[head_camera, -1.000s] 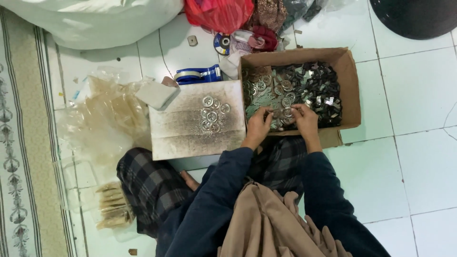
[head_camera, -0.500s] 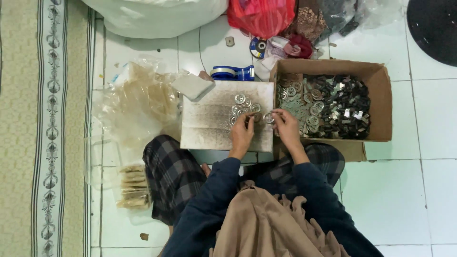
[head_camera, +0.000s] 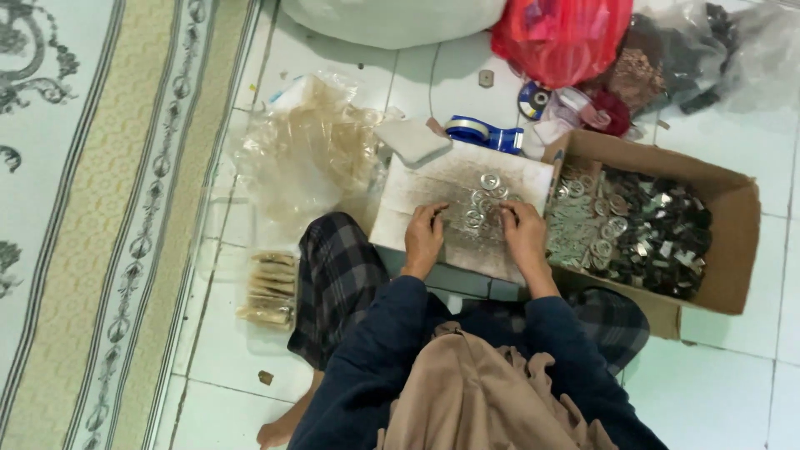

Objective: Packaging small decorative metal pieces into plastic bags by hand

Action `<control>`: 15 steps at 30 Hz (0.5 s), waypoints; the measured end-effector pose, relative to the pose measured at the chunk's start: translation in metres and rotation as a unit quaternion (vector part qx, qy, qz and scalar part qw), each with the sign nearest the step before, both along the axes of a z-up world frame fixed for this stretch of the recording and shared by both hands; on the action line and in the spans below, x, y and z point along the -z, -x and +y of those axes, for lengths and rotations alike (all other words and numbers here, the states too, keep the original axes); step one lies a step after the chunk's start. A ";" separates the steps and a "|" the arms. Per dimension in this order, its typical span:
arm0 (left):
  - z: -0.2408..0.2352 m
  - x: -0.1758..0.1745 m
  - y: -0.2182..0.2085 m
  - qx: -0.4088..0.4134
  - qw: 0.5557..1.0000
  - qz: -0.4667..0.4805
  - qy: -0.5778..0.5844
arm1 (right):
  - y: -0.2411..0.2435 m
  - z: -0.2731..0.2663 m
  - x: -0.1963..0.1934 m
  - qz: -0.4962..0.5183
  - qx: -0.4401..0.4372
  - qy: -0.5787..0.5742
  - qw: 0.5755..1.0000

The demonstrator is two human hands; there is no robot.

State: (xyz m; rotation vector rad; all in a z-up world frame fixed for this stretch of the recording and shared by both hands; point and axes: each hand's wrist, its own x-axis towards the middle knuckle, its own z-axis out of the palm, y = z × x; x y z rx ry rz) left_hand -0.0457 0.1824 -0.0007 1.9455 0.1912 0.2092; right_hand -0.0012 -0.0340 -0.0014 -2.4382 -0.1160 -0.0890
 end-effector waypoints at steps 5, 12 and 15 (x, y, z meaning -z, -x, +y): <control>0.078 -0.010 0.006 -0.110 0.993 0.009 -0.043 | -0.012 0.086 0.000 -0.016 -0.123 -0.013 0.992; 0.186 0.012 0.013 -0.237 0.956 0.118 -0.129 | -0.005 0.209 -0.011 0.066 -0.289 -0.021 0.955; 0.218 0.052 0.009 -0.266 0.945 0.131 -0.142 | 0.001 0.248 -0.026 0.065 -0.338 0.000 0.939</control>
